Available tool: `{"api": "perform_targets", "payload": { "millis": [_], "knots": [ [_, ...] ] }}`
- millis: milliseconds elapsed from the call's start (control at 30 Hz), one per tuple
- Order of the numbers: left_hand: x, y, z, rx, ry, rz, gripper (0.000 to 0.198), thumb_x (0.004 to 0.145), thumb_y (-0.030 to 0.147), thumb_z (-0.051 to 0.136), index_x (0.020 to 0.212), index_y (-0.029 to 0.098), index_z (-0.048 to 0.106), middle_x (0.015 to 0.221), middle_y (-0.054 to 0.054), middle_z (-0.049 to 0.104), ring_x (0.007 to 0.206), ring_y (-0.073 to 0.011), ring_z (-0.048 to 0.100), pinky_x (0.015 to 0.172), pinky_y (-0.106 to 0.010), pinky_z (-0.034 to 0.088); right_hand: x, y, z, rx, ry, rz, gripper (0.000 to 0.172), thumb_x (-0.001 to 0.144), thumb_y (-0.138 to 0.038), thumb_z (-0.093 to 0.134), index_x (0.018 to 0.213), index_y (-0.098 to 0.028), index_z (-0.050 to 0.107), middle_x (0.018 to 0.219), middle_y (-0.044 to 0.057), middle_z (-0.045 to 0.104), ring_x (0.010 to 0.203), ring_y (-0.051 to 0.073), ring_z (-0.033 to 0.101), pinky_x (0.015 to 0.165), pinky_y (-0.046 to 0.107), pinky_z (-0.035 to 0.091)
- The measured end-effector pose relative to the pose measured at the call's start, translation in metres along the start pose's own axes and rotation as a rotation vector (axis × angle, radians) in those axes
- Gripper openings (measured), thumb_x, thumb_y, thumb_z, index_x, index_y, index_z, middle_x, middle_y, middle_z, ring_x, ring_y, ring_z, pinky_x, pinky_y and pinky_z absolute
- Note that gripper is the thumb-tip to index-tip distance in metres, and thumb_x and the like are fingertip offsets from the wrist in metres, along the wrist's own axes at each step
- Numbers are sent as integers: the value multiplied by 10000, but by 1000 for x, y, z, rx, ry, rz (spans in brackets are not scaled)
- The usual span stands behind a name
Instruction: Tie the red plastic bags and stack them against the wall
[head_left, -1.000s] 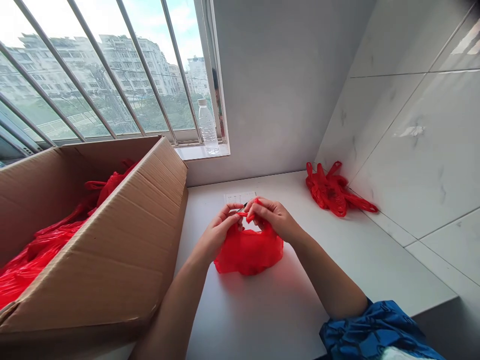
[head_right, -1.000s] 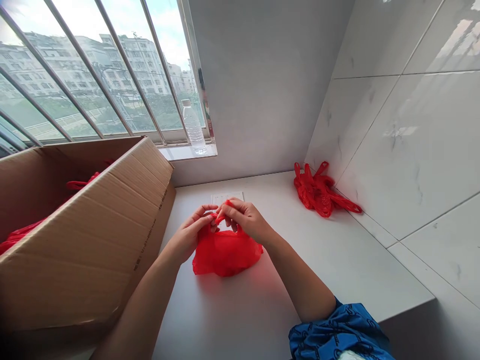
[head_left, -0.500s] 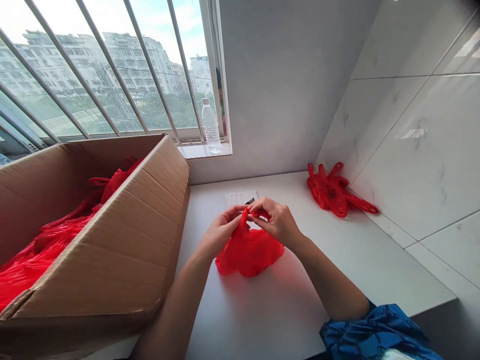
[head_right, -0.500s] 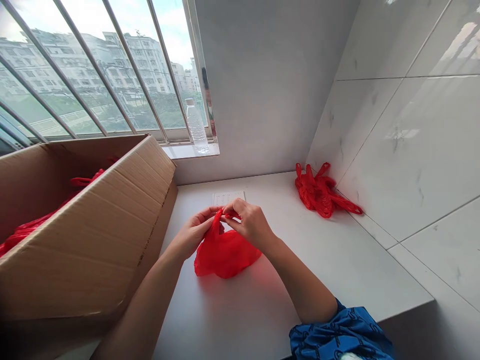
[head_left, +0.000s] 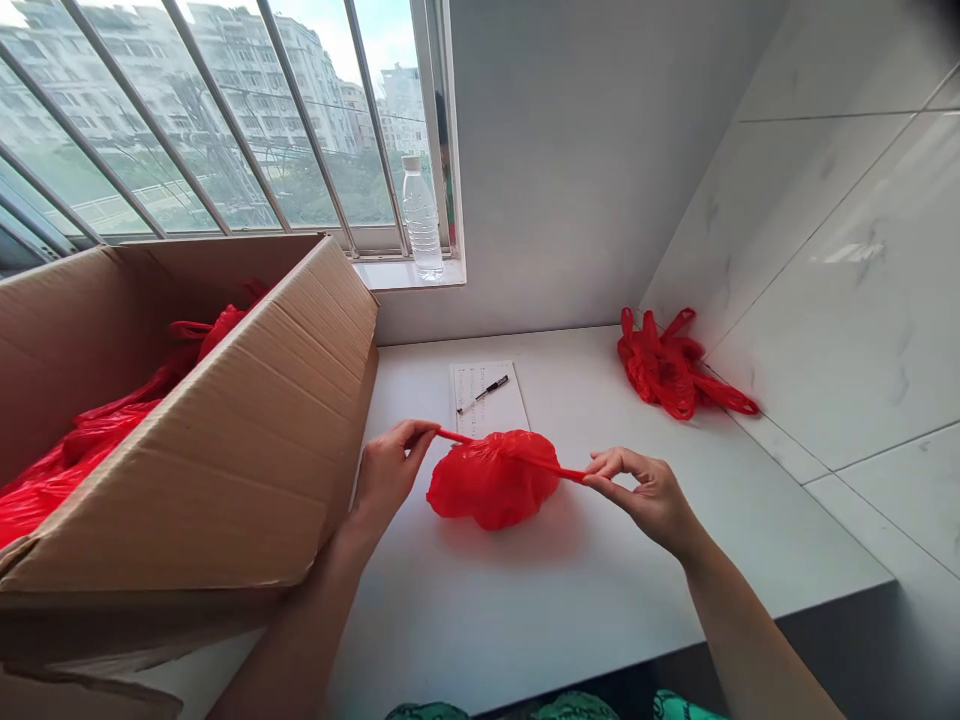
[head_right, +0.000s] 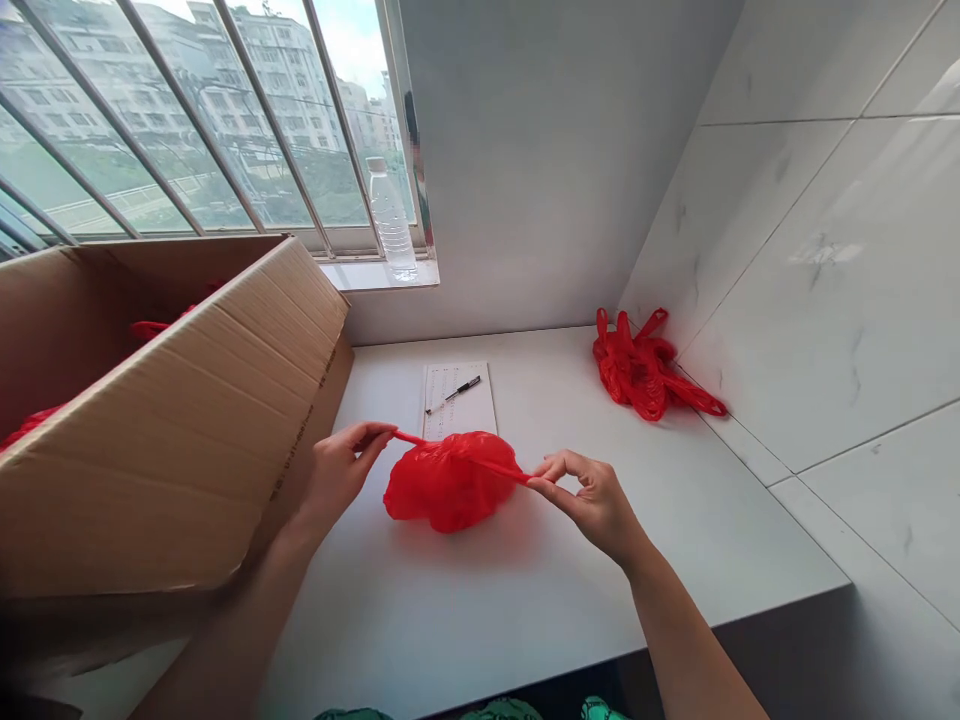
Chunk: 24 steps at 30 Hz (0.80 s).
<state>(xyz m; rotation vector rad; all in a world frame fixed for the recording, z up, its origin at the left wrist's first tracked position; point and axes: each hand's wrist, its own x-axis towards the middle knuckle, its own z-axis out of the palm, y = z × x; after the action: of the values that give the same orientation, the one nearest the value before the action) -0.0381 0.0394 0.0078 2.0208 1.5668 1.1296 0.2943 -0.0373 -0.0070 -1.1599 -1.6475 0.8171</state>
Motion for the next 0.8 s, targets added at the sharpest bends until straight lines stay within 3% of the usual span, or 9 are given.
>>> {"api": "perform_targets", "payload": {
  "millis": [67, 133, 233, 300, 400, 500, 633, 800],
  "knots": [
    [-11, -17, 3, -18, 10, -73, 271, 921, 438, 555, 978, 219, 703, 914, -24, 733, 787, -173, 679, 717, -278, 507, -12, 11, -7, 32, -108, 142, 264, 875, -425, 668, 731, -211, 614, 817, 32, 719, 853, 212, 689, 949, 428, 518],
    [-21, -28, 6, -87, 3, -172, 384, 925, 484, 538, 1193, 223, 625, 968, -36, 727, 829, -186, 695, 712, -285, 521, -17, 19, -14, 62, -189, 244, 290, 911, -473, 599, 808, -204, 633, 952, 67, 727, 927, 228, 684, 902, 412, 541],
    [-30, -35, 6, -119, -85, -281, 600, 928, 572, 481, 1411, 219, 442, 1150, -79, 679, 965, -219, 683, 769, -328, 540, -13, 26, -20, -44, -105, 267, 333, 937, -503, 539, 1097, -228, 638, 1207, 99, 671, 1097, 250, 644, 969, 449, 514],
    [-33, -31, 7, -44, -186, -277, 584, 946, 597, 410, 1385, 219, 482, 1283, -100, 611, 1126, -250, 620, 904, -391, 516, -5, 27, -16, -243, -48, 192, 481, 900, -505, 596, 1314, -267, 542, 1388, 103, 562, 1252, 276, 553, 1050, 494, 455],
    [-33, -11, 15, 74, -326, -139, 502, 975, 569, 357, 1256, 226, 593, 1330, -99, 569, 1237, -275, 532, 1031, -462, 439, 13, 23, 6, -467, -197, -58, 800, 838, -513, 671, 1514, -276, 313, 1580, 111, 326, 1435, 297, 343, 1147, 534, 339],
    [-32, 15, 31, 140, -396, 98, 443, 967, 530, 431, 1244, 222, 590, 1328, -109, 569, 1229, -281, 527, 1066, -484, 405, 35, 15, 39, -531, -352, -315, 995, 810, -572, 675, 1573, -221, 141, 1614, 144, 236, 1485, 297, 238, 1200, 554, 218],
    [-36, 22, 52, 277, -359, 330, 460, 983, 436, 449, 1372, 192, 480, 1442, -127, 499, 1367, -275, 422, 1188, -522, 234, 54, 18, 75, -533, -388, -393, 979, 852, -636, 582, 1576, -164, 123, 1594, 163, 283, 1486, 295, 241, 1198, 549, 226],
    [-49, -10, 68, 410, -306, 388, 536, 986, 367, 428, 1465, 129, 387, 1497, -149, 449, 1432, -281, 343, 1200, -502, 230, 50, 43, 96, -596, -342, -374, 835, 914, -643, 466, 1556, -158, 244, 1578, 133, 335, 1477, 312, 255, 1200, 551, 231]
  ]
}}
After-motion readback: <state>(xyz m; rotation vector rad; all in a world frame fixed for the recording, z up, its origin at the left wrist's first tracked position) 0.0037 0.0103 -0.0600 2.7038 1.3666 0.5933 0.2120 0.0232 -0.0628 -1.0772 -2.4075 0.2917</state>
